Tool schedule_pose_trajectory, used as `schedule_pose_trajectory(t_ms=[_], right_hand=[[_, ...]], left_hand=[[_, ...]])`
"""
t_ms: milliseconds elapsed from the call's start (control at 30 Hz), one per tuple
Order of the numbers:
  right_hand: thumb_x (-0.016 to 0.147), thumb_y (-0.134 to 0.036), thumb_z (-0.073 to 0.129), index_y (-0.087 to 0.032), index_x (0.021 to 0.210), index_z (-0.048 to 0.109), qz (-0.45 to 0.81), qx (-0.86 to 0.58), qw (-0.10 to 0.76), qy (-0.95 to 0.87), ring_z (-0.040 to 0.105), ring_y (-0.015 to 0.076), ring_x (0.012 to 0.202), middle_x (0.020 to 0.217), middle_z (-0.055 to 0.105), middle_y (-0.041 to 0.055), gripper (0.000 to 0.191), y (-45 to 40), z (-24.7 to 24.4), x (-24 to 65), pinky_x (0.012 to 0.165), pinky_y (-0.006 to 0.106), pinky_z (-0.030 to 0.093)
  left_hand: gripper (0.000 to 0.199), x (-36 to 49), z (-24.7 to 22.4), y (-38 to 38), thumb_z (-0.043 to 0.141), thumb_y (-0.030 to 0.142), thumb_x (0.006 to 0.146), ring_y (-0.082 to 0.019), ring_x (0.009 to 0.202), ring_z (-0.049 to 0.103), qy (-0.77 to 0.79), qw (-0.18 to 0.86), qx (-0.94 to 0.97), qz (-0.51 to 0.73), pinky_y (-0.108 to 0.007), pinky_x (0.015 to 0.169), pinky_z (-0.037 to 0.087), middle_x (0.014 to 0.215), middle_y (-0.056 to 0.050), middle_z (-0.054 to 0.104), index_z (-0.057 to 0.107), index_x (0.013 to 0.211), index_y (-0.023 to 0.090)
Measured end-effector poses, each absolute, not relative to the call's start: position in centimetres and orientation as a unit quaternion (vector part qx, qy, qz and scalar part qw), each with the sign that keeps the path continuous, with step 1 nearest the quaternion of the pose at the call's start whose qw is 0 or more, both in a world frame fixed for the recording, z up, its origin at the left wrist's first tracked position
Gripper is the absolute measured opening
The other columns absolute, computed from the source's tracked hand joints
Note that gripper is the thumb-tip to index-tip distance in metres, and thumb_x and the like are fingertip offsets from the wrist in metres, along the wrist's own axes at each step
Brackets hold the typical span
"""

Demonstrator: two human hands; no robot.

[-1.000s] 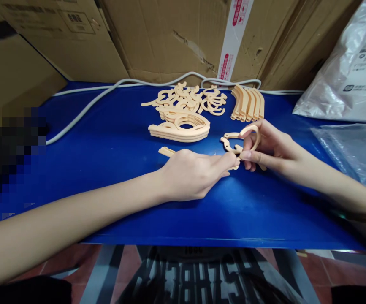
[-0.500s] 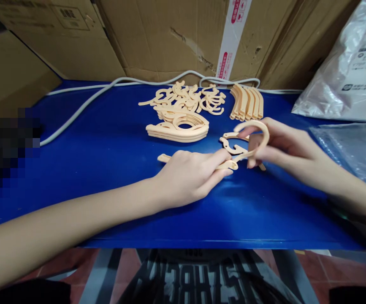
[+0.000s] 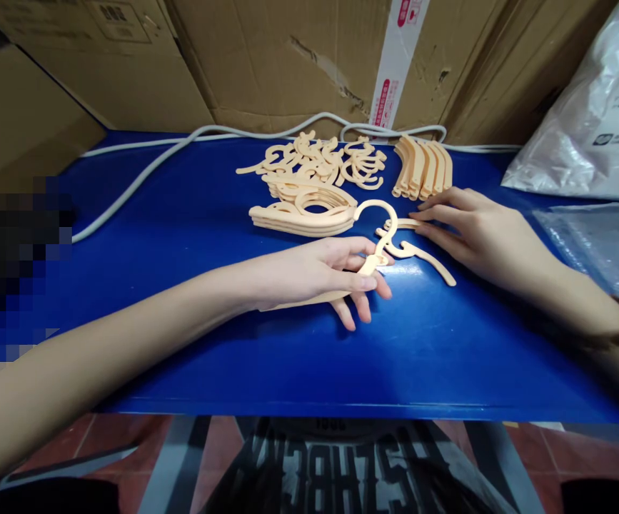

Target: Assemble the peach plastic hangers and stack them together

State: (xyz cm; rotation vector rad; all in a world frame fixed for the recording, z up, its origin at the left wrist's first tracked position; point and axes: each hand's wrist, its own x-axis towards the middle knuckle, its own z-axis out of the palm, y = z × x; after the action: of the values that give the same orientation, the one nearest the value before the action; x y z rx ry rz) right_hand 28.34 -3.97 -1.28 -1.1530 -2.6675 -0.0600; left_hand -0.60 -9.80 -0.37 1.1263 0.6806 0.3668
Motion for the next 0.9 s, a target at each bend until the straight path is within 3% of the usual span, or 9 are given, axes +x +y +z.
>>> schedule_pose_trajectory(t_ms=[133,233,333,433,533,600,733,900], right_hand=[[0.113,-0.046,0.048,-0.02,0.11,0.071,-0.017,-0.442,0.137,-0.886,0.071,0.034,0.097,0.111,0.077,0.0189,0.035,-4.7,-0.4,27.9,0.076,0.045,0.053],[0.114,-0.039,0.045,-0.024,0.106,0.06,0.048,-0.442,0.192,-0.875,0.069,0.026,0.081,0.097,0.077,0.0125,0.022,-5.0,0.1,27.8,0.071,0.038,0.049],[0.114,-0.032,0.041,-0.027,0.103,0.053,0.096,-0.404,0.223,-0.882,0.06,0.0181,0.062,0.078,0.069,0.0023,0.017,-5.6,0.3,27.6,0.062,0.033,0.044],[0.116,-0.034,0.039,-0.025,0.112,0.057,0.128,-0.371,0.207,-0.896,0.052,0.0143,0.048,0.062,0.059,-0.0052,0.02,-6.6,0.2,27.0,0.055,0.029,0.039],[0.117,-0.05,0.039,-0.022,0.118,0.062,0.146,-0.329,0.173,-0.917,0.054,0.0142,0.046,0.062,0.063,-0.0044,0.037,-7.4,0.0,26.2,0.052,0.028,0.037],[0.115,-0.058,0.044,-0.022,0.109,0.064,0.141,-0.308,0.152,-0.929,0.055,0.0141,0.046,0.062,0.064,-0.0033,0.042,-7.8,-0.1,26.0,0.051,0.027,0.034],[0.115,-0.049,0.049,-0.023,0.09,0.06,0.082,-0.274,0.147,-0.947,0.047,0.0107,0.042,0.056,0.057,-0.0046,0.038,-8.0,-0.1,26.1,0.048,0.026,0.03],[0.117,-0.045,0.046,-0.02,0.097,0.071,0.038,-0.256,0.152,-0.954,0.062,0.012,0.055,0.076,0.075,0.0032,0.041,-7.9,0.2,26.3,0.053,0.026,0.037]], left_hand=[[0.007,-0.3,-0.4,-9.9,0.06,0.012,0.108,-0.01,0.07,0.07,0.334,0.771,0.497,0.215,-0.02,0.059,0.063,0.089,0.001,0.068,0.058,0.104,0.018],[0.011,0.2,-0.5,-10.3,0.057,0.02,0.113,-0.01,0.061,0.064,0.355,0.757,0.483,0.259,-0.018,0.052,0.061,0.074,0.005,0.06,0.06,0.103,0.017],[0.017,0.5,-0.6,-10.5,0.057,0.024,0.114,-0.008,0.058,0.061,0.365,0.746,0.483,0.277,-0.017,0.048,0.059,0.072,0.004,0.062,0.061,0.1,0.016],[0.019,0.5,-0.6,-10.6,0.06,0.024,0.113,-0.007,0.056,0.062,0.367,0.742,0.489,0.274,-0.016,0.048,0.058,0.076,0.003,0.067,0.061,0.097,0.016],[0.019,0.5,-0.6,-10.7,0.059,0.024,0.113,-0.007,0.055,0.063,0.357,0.739,0.502,0.273,-0.015,0.046,0.055,0.079,0.003,0.068,0.061,0.095,0.016],[0.022,0.5,-0.6,-10.7,0.058,0.025,0.113,-0.007,0.055,0.063,0.351,0.737,0.511,0.272,-0.015,0.046,0.055,0.08,0.003,0.068,0.061,0.094,0.017],[0.021,0.4,-0.7,-10.7,0.058,0.026,0.113,-0.007,0.056,0.065,0.349,0.735,0.518,0.262,-0.014,0.048,0.056,0.082,0.003,0.069,0.063,0.096,0.017],[0.019,0.4,-0.7,-10.7,0.061,0.029,0.112,-0.007,0.057,0.065,0.365,0.726,0.522,0.258,-0.014,0.044,0.052,0.083,0.002,0.071,0.066,0.099,0.017]])
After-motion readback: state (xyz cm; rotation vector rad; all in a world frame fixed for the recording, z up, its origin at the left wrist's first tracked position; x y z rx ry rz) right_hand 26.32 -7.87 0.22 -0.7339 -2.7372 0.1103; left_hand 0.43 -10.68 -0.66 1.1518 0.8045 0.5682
